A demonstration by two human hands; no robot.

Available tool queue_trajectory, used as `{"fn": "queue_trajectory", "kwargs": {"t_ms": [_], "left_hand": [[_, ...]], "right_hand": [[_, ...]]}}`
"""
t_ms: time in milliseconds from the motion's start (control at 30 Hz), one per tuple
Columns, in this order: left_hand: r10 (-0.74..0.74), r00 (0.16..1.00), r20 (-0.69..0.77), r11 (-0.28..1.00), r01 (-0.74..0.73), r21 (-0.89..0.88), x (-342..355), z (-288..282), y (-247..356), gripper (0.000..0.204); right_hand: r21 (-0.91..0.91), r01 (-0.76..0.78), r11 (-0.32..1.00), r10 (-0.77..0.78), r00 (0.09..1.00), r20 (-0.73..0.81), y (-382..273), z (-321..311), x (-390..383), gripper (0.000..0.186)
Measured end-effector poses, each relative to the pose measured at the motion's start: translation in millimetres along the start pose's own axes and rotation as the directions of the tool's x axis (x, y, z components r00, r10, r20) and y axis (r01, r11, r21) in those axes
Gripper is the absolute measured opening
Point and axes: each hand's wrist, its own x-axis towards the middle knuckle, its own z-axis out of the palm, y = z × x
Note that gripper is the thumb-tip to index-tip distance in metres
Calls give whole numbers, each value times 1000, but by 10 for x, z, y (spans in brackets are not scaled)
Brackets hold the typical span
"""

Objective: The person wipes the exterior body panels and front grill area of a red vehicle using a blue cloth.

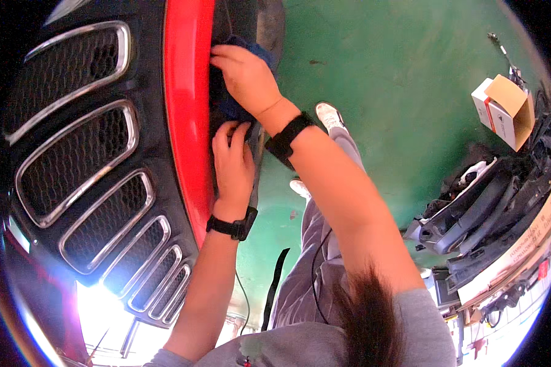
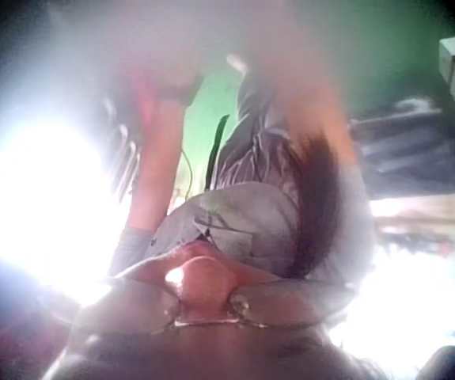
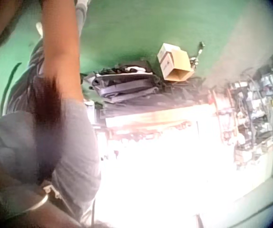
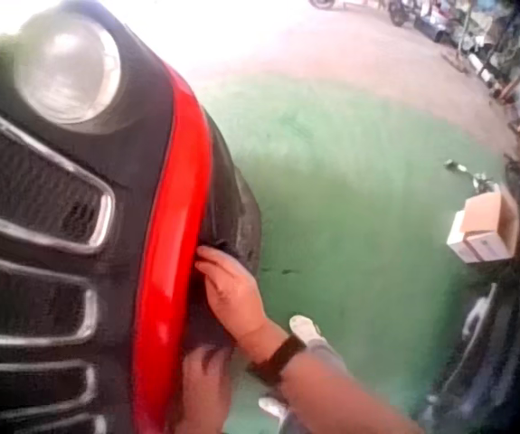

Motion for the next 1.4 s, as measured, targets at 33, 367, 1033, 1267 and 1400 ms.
{"fn": "queue_trajectory", "kwargs": {"t_ms": [33,367,1033,1267,1400], "left_hand": [[61,998,33,998,-60,-35,23,-1,16,45],[-208,978,9,973,208,-105,-561,-415,55,34],[-308,936,169,927,254,277,-2254,-209,-709,49],[-218,963,157,970,197,141,-2749,31,-767,59],[-257,910,324,966,251,59,-3323,-83,-904,58]], "right_hand": [[62,-14,998,12,999,31,68,-48,87,27],[-361,186,914,-60,941,333,-238,70,-222,47],[-411,216,886,-24,905,425,-719,93,-1219,66],[-237,404,884,-198,781,592,-875,149,-1798,53],[-21,510,860,-381,668,639,-725,-64,-1846,57]]}}
